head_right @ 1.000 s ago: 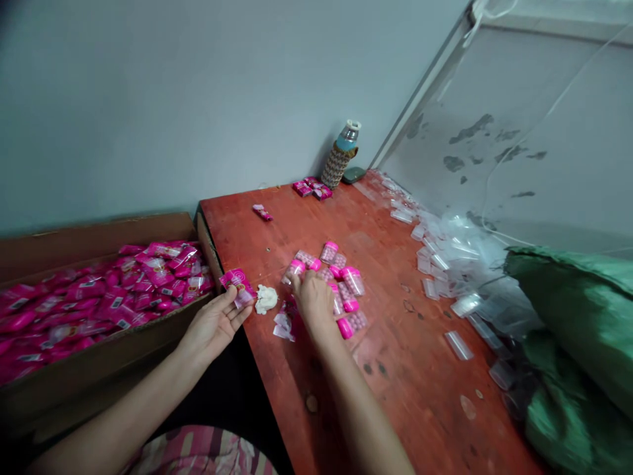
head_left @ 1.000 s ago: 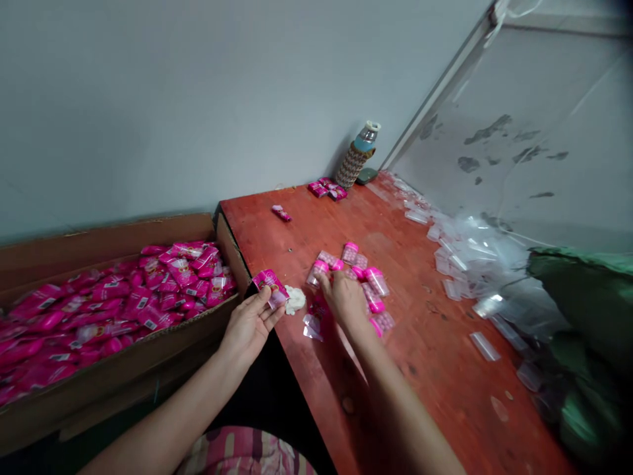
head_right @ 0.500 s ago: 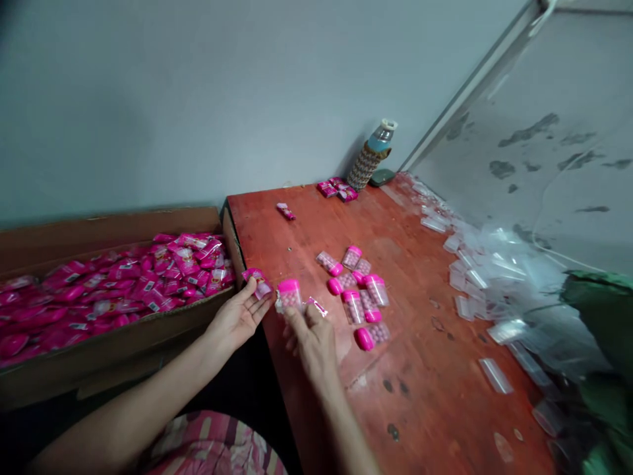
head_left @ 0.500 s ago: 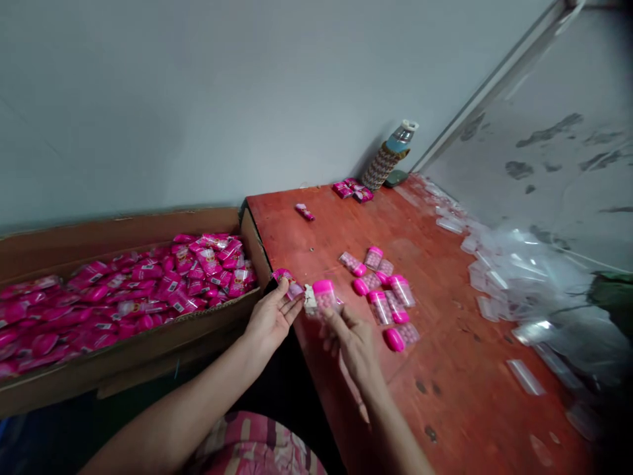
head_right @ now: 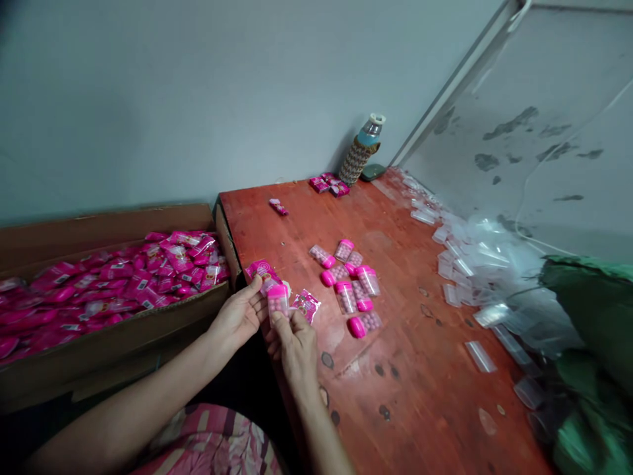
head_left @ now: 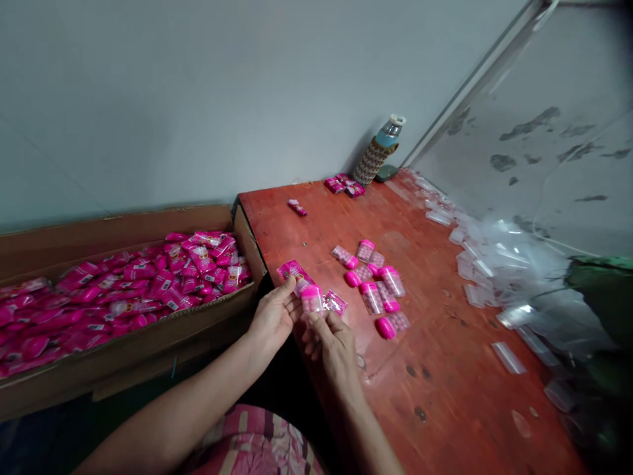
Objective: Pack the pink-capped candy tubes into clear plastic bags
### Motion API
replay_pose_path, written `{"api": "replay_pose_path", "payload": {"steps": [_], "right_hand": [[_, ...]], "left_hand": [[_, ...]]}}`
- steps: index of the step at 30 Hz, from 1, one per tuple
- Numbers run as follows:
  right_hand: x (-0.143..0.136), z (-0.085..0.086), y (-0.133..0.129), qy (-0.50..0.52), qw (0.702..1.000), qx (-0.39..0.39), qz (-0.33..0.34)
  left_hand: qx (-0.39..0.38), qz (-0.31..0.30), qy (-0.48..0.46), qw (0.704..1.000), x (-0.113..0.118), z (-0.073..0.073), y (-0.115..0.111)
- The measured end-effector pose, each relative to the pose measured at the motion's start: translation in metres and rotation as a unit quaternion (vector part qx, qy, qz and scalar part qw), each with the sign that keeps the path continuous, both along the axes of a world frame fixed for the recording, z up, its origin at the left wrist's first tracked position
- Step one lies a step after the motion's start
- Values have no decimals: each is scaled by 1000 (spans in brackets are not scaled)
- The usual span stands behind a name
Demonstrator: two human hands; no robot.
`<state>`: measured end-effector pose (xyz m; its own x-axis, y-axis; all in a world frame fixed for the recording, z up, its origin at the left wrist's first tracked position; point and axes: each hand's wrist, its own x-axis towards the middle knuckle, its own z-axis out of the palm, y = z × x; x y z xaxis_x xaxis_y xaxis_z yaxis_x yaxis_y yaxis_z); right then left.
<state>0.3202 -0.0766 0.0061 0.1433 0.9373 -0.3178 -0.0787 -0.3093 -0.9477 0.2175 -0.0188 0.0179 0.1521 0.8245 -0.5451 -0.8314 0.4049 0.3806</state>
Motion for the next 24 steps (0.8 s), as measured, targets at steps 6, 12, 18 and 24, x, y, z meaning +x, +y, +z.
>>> {"api": "replay_pose_path", "payload": {"steps": [6,12,18,24], "right_hand": [[-1,5,2,-44,999,-5,27],[0,2,5,-17,999,-8,35],[-1,1,3,-84,996,17,22],[1,-1,2,-62,997,20,32]], "left_hand": [[50,-7,40,998,2,-4,-1],[110,-53,97,988,-3,-2,0],[155,-114,131,973,-5,-3,1],[137,-156,112,972,-7,-5,2]]}}
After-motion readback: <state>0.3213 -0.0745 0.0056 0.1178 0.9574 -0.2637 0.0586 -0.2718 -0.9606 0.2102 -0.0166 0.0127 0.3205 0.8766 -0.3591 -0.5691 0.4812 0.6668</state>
